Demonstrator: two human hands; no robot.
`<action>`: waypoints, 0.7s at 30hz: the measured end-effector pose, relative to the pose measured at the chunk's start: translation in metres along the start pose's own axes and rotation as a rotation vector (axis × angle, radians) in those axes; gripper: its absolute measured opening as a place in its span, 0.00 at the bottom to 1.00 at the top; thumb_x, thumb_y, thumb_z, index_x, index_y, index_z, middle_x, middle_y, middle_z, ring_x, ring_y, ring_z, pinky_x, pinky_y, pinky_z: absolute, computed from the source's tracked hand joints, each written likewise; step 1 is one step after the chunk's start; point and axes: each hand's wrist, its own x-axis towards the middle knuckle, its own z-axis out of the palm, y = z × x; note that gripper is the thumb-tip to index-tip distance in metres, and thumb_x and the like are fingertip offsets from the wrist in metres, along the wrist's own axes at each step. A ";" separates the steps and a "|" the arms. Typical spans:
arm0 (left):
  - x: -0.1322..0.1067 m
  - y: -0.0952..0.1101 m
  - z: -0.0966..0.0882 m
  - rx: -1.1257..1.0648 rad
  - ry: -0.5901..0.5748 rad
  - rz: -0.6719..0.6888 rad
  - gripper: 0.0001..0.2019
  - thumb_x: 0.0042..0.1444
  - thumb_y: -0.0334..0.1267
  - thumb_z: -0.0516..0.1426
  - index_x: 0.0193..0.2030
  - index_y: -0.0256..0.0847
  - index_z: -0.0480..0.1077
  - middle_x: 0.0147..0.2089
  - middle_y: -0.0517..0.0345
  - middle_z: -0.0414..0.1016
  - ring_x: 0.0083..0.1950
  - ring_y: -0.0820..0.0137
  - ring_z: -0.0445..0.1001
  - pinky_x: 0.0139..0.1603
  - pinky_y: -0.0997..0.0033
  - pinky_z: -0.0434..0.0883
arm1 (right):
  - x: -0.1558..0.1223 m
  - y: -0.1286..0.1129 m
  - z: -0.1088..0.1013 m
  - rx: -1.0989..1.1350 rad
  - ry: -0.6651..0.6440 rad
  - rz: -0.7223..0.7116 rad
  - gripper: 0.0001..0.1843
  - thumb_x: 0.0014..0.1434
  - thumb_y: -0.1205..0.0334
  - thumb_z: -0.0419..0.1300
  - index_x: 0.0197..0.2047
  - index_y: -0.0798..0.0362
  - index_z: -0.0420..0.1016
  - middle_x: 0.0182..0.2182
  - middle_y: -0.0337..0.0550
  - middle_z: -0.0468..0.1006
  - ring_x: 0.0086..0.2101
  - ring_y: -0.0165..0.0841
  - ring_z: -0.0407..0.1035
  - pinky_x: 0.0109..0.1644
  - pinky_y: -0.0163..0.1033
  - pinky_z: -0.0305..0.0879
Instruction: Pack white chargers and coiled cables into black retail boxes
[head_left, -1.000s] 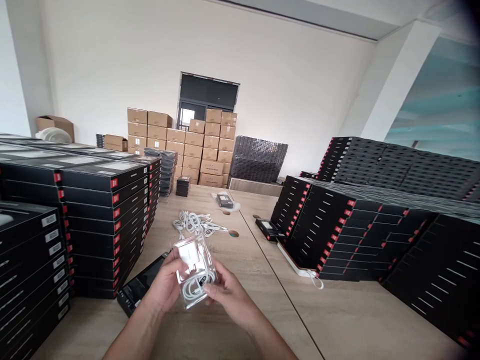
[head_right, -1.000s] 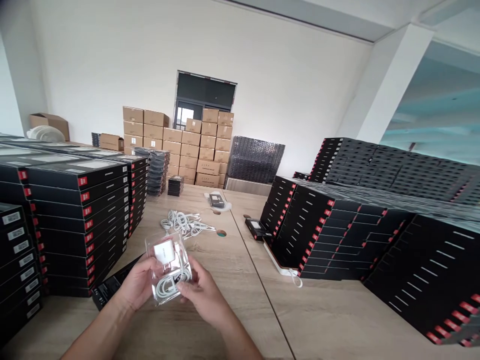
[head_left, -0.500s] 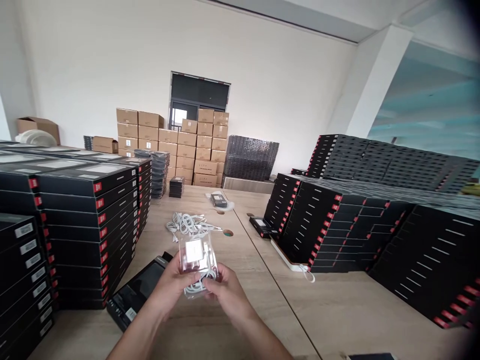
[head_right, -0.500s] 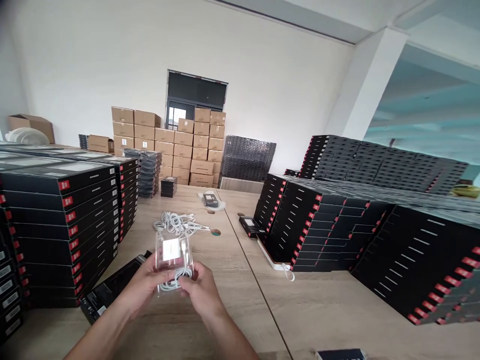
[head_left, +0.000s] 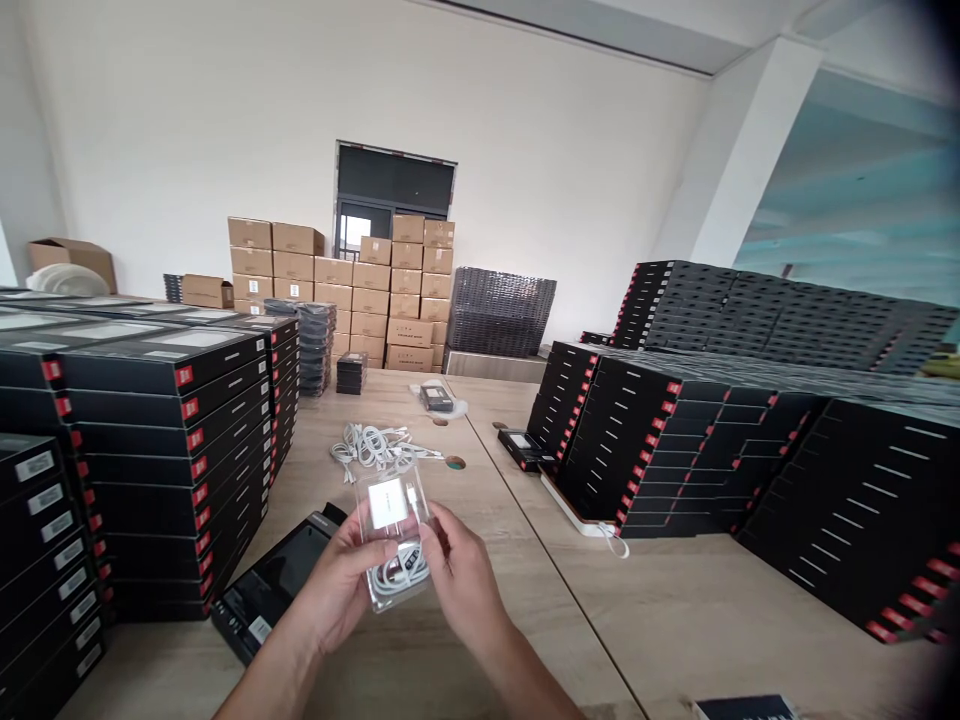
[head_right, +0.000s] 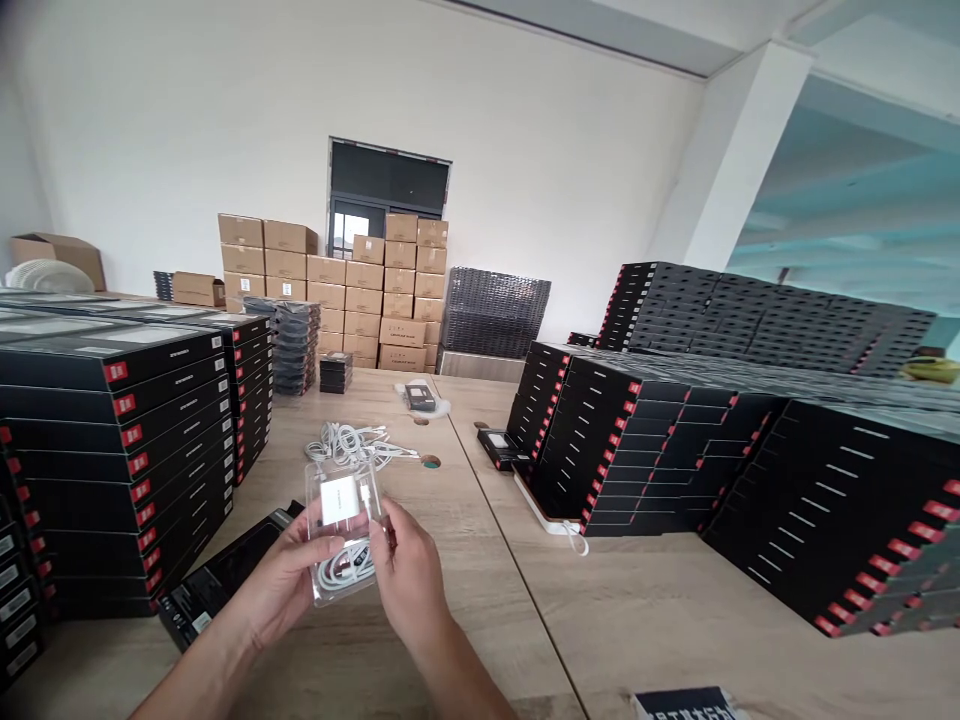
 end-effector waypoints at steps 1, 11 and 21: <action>0.000 0.000 0.001 -0.009 -0.020 -0.009 0.26 0.40 0.29 0.68 0.50 0.40 0.73 0.43 0.49 0.82 0.42 0.61 0.80 0.47 0.63 0.73 | 0.000 -0.002 -0.001 -0.033 -0.004 -0.023 0.16 0.64 0.56 0.52 0.50 0.50 0.75 0.34 0.43 0.80 0.34 0.35 0.73 0.38 0.36 0.68; -0.001 -0.006 -0.005 -0.062 -0.009 -0.049 0.24 0.42 0.26 0.66 0.49 0.39 0.74 0.43 0.49 0.82 0.43 0.61 0.79 0.48 0.62 0.72 | 0.002 -0.001 0.000 -0.039 -0.050 -0.034 0.14 0.63 0.62 0.51 0.45 0.49 0.77 0.30 0.39 0.80 0.29 0.33 0.71 0.34 0.33 0.67; -0.001 -0.002 -0.014 0.008 0.055 -0.093 0.22 0.39 0.25 0.65 0.45 0.38 0.74 0.38 0.50 0.82 0.34 0.63 0.79 0.39 0.64 0.74 | -0.004 -0.002 0.009 0.285 -0.038 0.080 0.18 0.62 0.57 0.54 0.54 0.50 0.71 0.43 0.44 0.80 0.42 0.37 0.73 0.48 0.40 0.68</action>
